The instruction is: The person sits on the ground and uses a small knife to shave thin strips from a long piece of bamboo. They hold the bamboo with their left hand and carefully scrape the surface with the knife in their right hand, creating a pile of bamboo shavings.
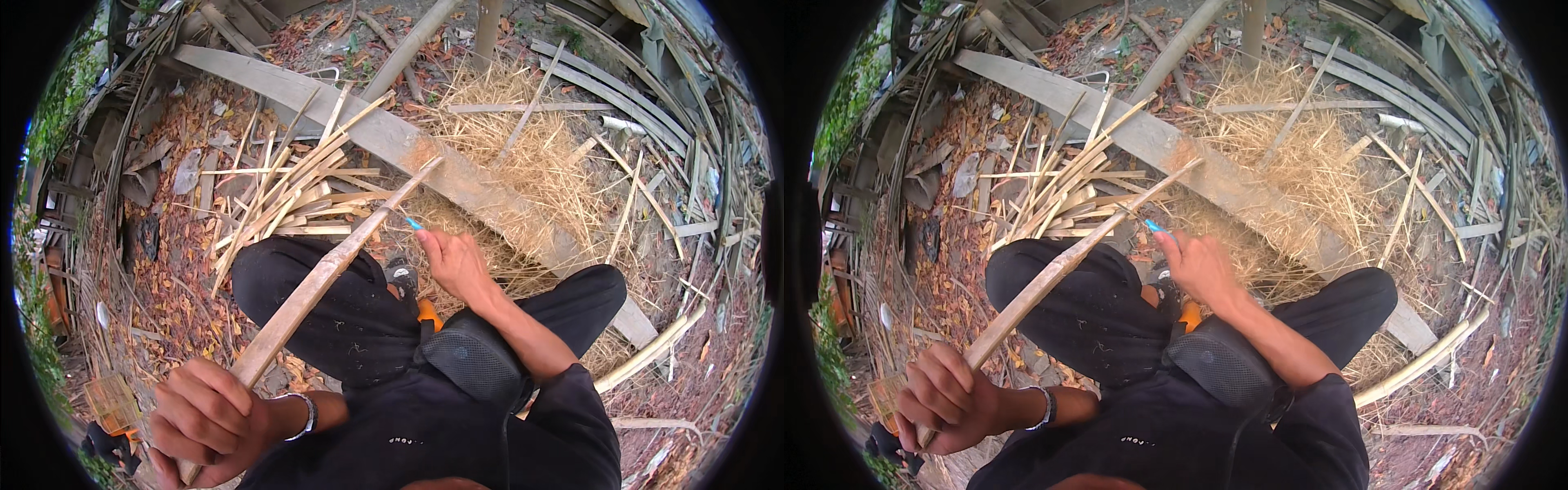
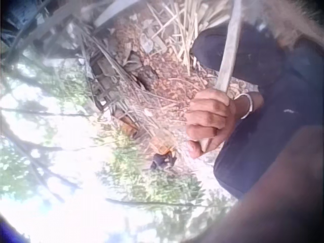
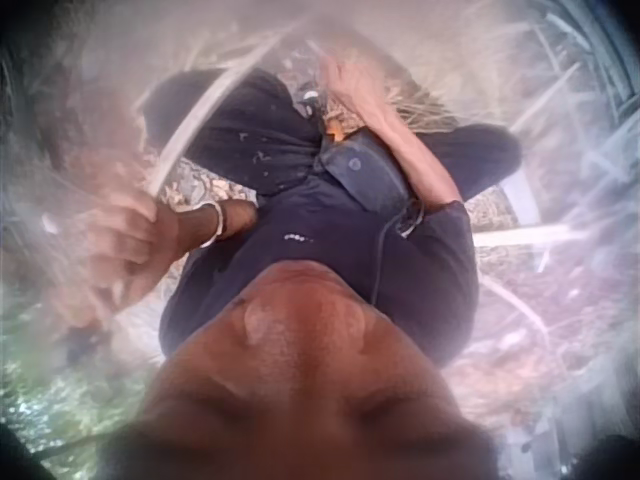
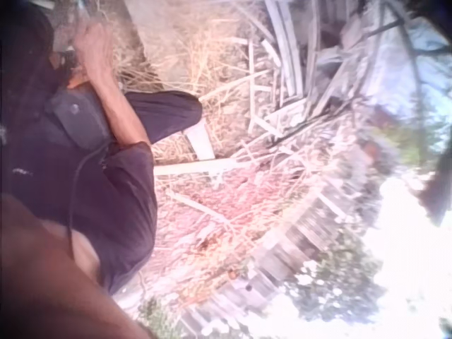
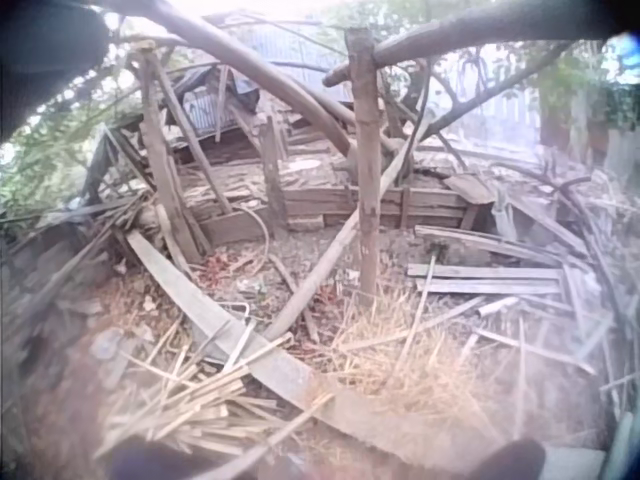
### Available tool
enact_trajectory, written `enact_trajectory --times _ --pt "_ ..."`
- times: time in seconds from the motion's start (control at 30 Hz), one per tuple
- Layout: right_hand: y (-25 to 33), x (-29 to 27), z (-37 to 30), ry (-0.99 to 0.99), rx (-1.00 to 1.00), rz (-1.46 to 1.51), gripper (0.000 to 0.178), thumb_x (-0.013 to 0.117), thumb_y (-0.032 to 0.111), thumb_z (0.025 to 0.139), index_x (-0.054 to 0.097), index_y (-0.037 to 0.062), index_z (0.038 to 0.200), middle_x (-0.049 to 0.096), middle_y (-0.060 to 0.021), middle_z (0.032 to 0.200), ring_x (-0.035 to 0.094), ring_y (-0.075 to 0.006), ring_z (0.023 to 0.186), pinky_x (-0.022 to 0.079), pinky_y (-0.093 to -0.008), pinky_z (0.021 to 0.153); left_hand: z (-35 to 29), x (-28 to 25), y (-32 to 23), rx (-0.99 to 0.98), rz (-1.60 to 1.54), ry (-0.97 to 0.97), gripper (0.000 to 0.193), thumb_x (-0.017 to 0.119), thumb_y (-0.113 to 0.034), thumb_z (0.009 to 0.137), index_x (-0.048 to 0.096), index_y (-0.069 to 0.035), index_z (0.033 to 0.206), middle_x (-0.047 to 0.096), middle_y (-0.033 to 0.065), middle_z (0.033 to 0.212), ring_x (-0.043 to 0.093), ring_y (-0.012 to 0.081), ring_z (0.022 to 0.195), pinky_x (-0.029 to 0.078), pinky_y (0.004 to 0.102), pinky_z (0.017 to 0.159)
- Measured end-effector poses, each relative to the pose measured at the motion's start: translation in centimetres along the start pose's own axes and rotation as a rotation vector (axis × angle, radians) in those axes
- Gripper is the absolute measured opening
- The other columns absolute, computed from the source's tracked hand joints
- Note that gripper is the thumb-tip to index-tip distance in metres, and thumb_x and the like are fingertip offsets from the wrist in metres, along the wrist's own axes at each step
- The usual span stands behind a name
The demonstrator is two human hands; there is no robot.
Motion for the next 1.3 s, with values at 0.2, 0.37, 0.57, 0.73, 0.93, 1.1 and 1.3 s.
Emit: enact_trajectory --times 0.2,0.37,0.57,0.73,0.93,1.1,1.3 --pt "1.7 -0.7 0.1 0.008 0.028 -0.055 0.049 0.042 0.037 0.093 0.06 -0.0031 0.072 0.05 -0.0224 0.048 0.053 -0.0388 0.045 0.043 -0.0445 0.046 -0.2 -0.4 0.0 0.015 0.046 -0.076 0.044 0.044 -0.035 0.087 0.031 -0.018 0.049 0.031 -0.008 0.034 0.026 -0.0008 0.027 0.022 0.013 0.032" --pt "-4.7 -0.1 2.2 -0.01 0.254 -0.201 0.048 0.041 0.036 0.095 0.06 -0.0032 0.073 0.05 -0.0232 0.048 0.054 -0.0382 0.045 0.042 -0.045 0.046 -0.2 -0.1 -0.1 -0.03 0.096 -0.125 0.044 0.043 -0.034 0.087 0.03 -0.019 0.048 0.03 -0.0085 0.033 0.023 -0.0005 0.027 0.02 0.0138 0.032" --pt "-0.2 0.5 1.2 -0.066 -0.015 -0.092 0.053 0.037 0.039 0.096 0.056 -0.0026 0.068 0.045 -0.0142 0.042 0.044 -0.0265 0.035 0.038 -0.0406 0.04 -0.6 -0.3 -0.3 0.111 0.122 -0.064 0.041 0.043 -0.034 0.088 0.033 -0.018 0.052 0.028 -0.0088 0.035 0.021 0.0006 0.028 0.022 0.0159 0.038" --pt "-9.4 1.5 3.3 0.007 0.339 -0.093 0.056 0.035 0.041 0.096 0.058 -0.0015 0.068 0.043 -0.0117 0.041 0.043 -0.0234 0.036 0.037 -0.0412 0.041 -0.2 0.4 0.1 -0.057 -0.021 0.048 0.039 0.043 -0.034 0.087 0.032 -0.018 0.054 0.027 -0.0087 0.036 0.021 0.0017 0.031 0.025 0.0176 0.044" --pt "-4.6 2.5 3.0 -0.065 0.087 0.06 0.05 0.04 0.037 0.094 0.059 -0.0014 0.068 0.045 -0.0186 0.044 0.044 -0.0319 0.037 0.037 -0.0432 0.043 -0.4 -0.5 0.1 -0.009 0.06 -0.025 0.037 0.04 -0.035 0.088 0.034 -0.018 0.056 0.029 -0.0074 0.04 0.023 0.0037 0.033 0.025 0.0216 0.042" --pt "-3.7 2.6 4.2 -0.118 0.044 -0.121 0.053 0.041 0.043 0.093 0.062 -0.002 0.073 0.053 -0.0238 0.051 0.056 -0.039 0.048 0.045 -0.0462 0.047 -0.1 -2.1 -0.5 -0.073 0.063 -0.119 0.034 0.034 -0.025 0.087 0.029 -0.016 0.054 0.025 -0.0052 0.042 0.018 0.0061 0.037 0.021 0.0247 0.045" --pt "-4.2 3.7 4.7 -0.174 0.018 -0.244 0.056 0.038 0.047 0.093 0.062 -0.0023 0.079 0.054 -0.0233 0.051 0.057 -0.0395 0.05 0.047 -0.0477 0.049 0.0 -3.2 -1.1 -0.052 0.061 -0.206 0.037 0.027 -0.029 0.09 0.028 -0.015 0.055 0.022 -0.0028 0.042 0.016 0.0083 0.037 0.02 0.0271 0.043"
Point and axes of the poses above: each hand's wrist, its own z-axis towards the middle knuckle, its own x-axis out of the palm, y = z × x, the point moved 4 cm from there along z, towards the middle knuckle
